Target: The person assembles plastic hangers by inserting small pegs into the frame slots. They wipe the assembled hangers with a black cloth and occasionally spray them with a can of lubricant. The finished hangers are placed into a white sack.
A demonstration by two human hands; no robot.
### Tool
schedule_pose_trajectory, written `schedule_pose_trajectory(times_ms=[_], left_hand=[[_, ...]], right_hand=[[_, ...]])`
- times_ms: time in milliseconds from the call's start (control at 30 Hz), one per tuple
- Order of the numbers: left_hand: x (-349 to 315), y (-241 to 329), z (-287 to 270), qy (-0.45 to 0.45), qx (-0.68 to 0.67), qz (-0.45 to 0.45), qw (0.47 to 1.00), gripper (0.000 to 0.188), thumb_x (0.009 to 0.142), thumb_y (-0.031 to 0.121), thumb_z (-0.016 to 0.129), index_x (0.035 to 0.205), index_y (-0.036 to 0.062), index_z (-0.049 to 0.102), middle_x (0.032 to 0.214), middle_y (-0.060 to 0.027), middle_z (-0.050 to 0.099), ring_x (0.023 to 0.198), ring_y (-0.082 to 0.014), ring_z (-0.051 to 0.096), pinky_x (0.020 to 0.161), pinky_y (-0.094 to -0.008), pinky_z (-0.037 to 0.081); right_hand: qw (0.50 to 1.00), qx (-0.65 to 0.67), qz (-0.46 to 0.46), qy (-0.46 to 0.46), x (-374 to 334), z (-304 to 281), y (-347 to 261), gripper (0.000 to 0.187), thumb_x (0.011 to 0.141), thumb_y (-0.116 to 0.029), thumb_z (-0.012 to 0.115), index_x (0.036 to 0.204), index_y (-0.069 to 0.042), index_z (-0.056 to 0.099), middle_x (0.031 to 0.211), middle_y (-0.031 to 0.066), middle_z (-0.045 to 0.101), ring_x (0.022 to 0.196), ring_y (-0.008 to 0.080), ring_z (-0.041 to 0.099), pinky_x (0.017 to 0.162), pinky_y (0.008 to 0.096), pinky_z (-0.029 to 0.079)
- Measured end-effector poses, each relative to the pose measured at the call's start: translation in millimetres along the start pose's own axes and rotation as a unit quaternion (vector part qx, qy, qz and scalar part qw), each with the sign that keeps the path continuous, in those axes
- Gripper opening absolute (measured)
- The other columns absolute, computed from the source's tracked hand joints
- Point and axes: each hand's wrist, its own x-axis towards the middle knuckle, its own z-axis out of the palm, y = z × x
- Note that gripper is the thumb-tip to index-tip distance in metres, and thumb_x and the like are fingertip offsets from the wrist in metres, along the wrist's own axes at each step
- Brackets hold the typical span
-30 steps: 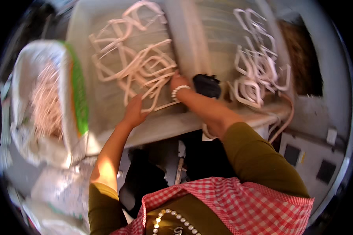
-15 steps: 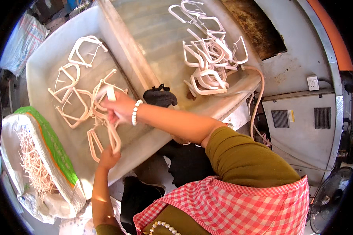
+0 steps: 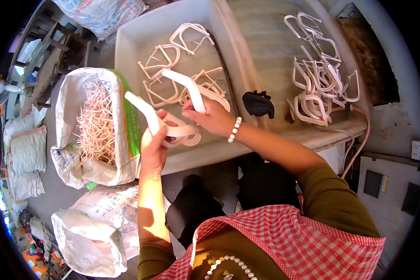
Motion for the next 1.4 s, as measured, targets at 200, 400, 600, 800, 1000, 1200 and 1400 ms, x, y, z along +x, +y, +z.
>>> schedule_pose_trajectory(times_ms=[200,400,600,800,1000,1200,1400], left_hand=[[-13,-3,29,-0.033,0.249,-0.019,0.968,0.049,0.079,0.001,0.065,0.125,0.0006,0.046,0.108,-0.0082,0.061,0.102,-0.0152,0.057,0.089,-0.0293,0.044],[-21,10,32,-0.076,-0.105,-0.031,0.991,0.035,0.091,0.014,0.055,0.124,0.0052,0.046,0.109,-0.0115,0.060,0.104,-0.0216,0.057,0.090,-0.0359,0.045],[-24,35,-24,0.048,-0.397,0.090,0.912,0.017,0.096,0.012,0.046,0.107,-0.0002,0.050,0.070,-0.0006,0.046,0.058,-0.0090,0.047,0.056,-0.0202,0.041],[-61,94,-78,-0.079,-0.466,0.092,0.877,0.025,0.098,0.015,0.040,0.111,-0.0041,0.050,0.067,0.0006,0.037,0.049,-0.0068,0.034,0.044,-0.0187,0.032],[-87,101,-72,-0.103,-0.423,0.090,0.896,0.029,0.099,0.017,0.037,0.116,-0.0047,0.048,0.067,-0.0007,0.037,0.049,-0.0070,0.035,0.043,-0.0195,0.032],[-78,112,-43,-0.142,-0.449,0.142,0.870,0.029,0.100,0.017,0.037,0.115,-0.0053,0.047,0.068,-0.0009,0.038,0.049,-0.0072,0.034,0.043,-0.0203,0.033],[-119,149,-41,-0.013,-0.306,0.064,0.950,0.029,0.100,0.017,0.038,0.115,-0.0054,0.048,0.067,0.0009,0.036,0.048,-0.0045,0.032,0.039,-0.0179,0.028]], right_hand=[[0.997,0.005,0.056,-0.045,2,14,-48,0.027,0.079,-0.020,0.073,0.095,-0.002,0.061,0.080,0.0021,0.062,0.067,0.0067,0.055,0.060,0.0232,0.049],[0.982,0.066,0.168,-0.049,-1,9,-71,0.024,0.076,-0.024,0.072,0.082,-0.002,0.064,0.071,0.0030,0.063,0.062,0.0097,0.058,0.058,0.0248,0.048],[0.926,0.320,0.193,-0.043,-9,-40,-93,0.014,0.088,-0.017,0.060,0.087,-0.004,0.056,0.069,0.0049,0.059,0.062,0.0152,0.060,0.064,0.0313,0.054],[0.958,0.208,0.159,-0.114,-36,-94,-116,0.024,0.086,-0.016,0.062,0.105,-0.006,0.051,0.061,0.0009,0.051,0.045,0.0099,0.048,0.049,0.0268,0.047],[0.970,-0.105,0.091,-0.200,-40,-66,-161,0.025,0.082,-0.016,0.069,0.098,0.000,0.059,0.070,0.0036,0.062,0.055,0.0084,0.058,0.047,0.0231,0.048],[0.901,0.159,0.168,-0.368,-74,-13,-158,0.028,0.085,-0.016,0.063,0.108,-0.001,0.057,0.076,0.0064,0.063,0.070,0.0140,0.063,0.065,0.0287,0.051],[0.742,-0.627,-0.191,-0.145,-25,-65,-122,0.029,0.079,-0.019,0.059,0.108,-0.016,0.056,0.080,0.0153,0.065,0.072,0.0328,0.064,0.062,0.0442,0.050]])
